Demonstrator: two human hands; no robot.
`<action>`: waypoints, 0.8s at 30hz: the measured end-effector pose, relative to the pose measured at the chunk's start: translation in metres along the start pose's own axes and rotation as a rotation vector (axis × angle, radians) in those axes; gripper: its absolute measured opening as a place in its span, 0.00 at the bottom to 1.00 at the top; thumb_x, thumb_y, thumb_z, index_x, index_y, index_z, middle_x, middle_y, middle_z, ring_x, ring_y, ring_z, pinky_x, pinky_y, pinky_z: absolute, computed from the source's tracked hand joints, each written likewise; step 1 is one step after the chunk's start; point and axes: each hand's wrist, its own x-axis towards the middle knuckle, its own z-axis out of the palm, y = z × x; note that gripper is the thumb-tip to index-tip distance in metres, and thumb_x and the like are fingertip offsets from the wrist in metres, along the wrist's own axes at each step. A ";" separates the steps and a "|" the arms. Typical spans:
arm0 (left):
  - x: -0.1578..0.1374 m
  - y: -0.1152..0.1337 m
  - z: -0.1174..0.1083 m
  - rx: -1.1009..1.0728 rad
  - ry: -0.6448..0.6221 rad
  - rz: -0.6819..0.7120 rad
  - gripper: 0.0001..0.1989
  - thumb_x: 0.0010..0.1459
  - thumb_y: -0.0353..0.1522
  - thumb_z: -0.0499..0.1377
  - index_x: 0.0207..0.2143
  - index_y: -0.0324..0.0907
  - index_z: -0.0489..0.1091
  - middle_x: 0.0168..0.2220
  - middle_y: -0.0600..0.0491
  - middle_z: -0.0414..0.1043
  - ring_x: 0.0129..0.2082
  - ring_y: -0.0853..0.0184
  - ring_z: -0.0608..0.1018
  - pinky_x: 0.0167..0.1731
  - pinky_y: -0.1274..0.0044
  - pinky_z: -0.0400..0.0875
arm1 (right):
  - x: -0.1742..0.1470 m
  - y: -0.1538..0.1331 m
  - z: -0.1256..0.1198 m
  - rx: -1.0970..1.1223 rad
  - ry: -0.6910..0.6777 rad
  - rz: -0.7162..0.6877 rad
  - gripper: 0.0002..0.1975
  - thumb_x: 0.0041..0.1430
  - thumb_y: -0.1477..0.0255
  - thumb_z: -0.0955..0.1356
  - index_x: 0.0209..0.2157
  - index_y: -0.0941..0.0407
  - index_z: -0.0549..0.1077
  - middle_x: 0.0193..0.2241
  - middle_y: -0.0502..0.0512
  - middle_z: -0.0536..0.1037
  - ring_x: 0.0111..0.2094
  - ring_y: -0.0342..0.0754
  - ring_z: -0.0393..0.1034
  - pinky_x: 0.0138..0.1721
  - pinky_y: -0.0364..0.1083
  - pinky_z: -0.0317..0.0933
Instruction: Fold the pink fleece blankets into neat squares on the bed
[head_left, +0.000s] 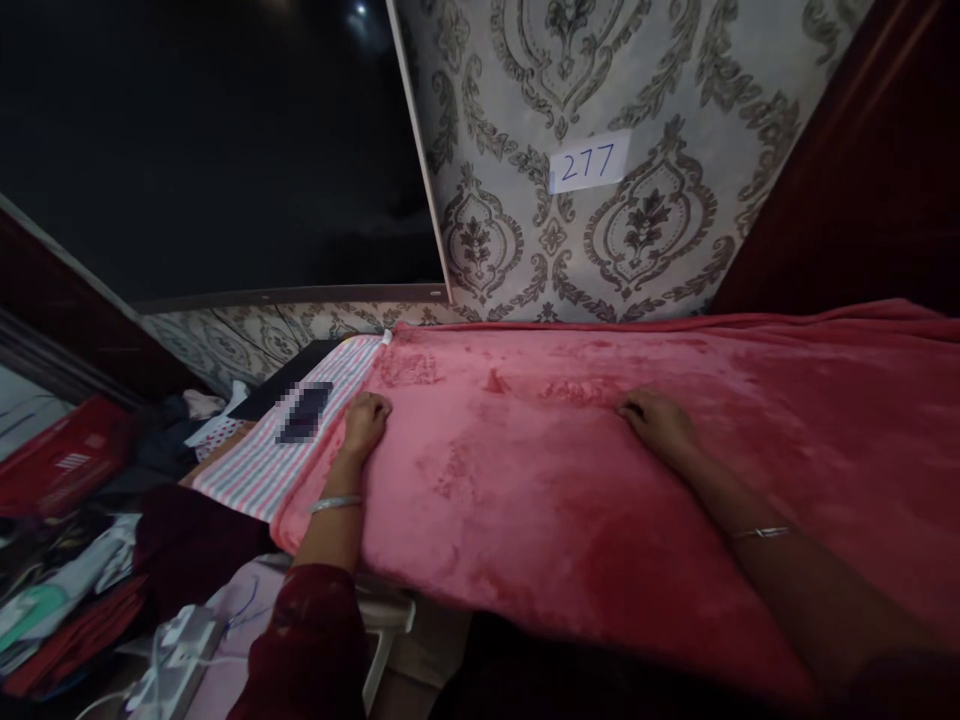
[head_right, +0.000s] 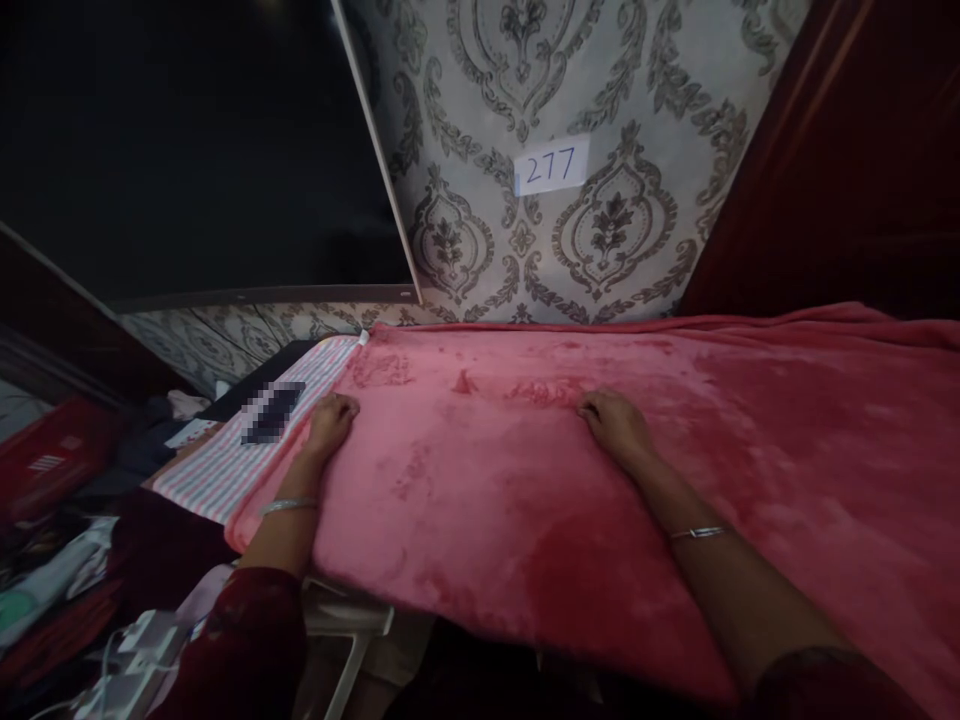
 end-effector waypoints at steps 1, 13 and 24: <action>-0.001 0.002 0.000 -0.002 0.013 -0.004 0.07 0.54 0.29 0.54 0.24 0.46 0.67 0.35 0.47 0.78 0.43 0.57 0.77 0.52 0.64 0.68 | 0.000 -0.001 0.000 -0.023 -0.005 0.000 0.09 0.59 0.72 0.62 0.27 0.52 0.72 0.30 0.57 0.77 0.35 0.54 0.71 0.38 0.51 0.66; -0.010 0.006 -0.006 -0.153 0.238 0.027 0.06 0.59 0.29 0.49 0.30 0.46 0.62 0.42 0.44 0.78 0.45 0.60 0.78 0.50 0.68 0.70 | -0.003 -0.006 -0.002 -0.035 0.198 0.041 0.10 0.62 0.69 0.60 0.27 0.50 0.66 0.29 0.59 0.75 0.35 0.57 0.70 0.40 0.54 0.65; -0.011 0.010 -0.015 -0.255 0.359 0.000 0.04 0.60 0.33 0.50 0.31 0.46 0.61 0.33 0.49 0.75 0.36 0.61 0.77 0.40 0.72 0.70 | 0.001 -0.008 -0.013 0.081 0.331 0.116 0.07 0.60 0.68 0.61 0.28 0.50 0.66 0.29 0.58 0.75 0.34 0.55 0.70 0.38 0.52 0.65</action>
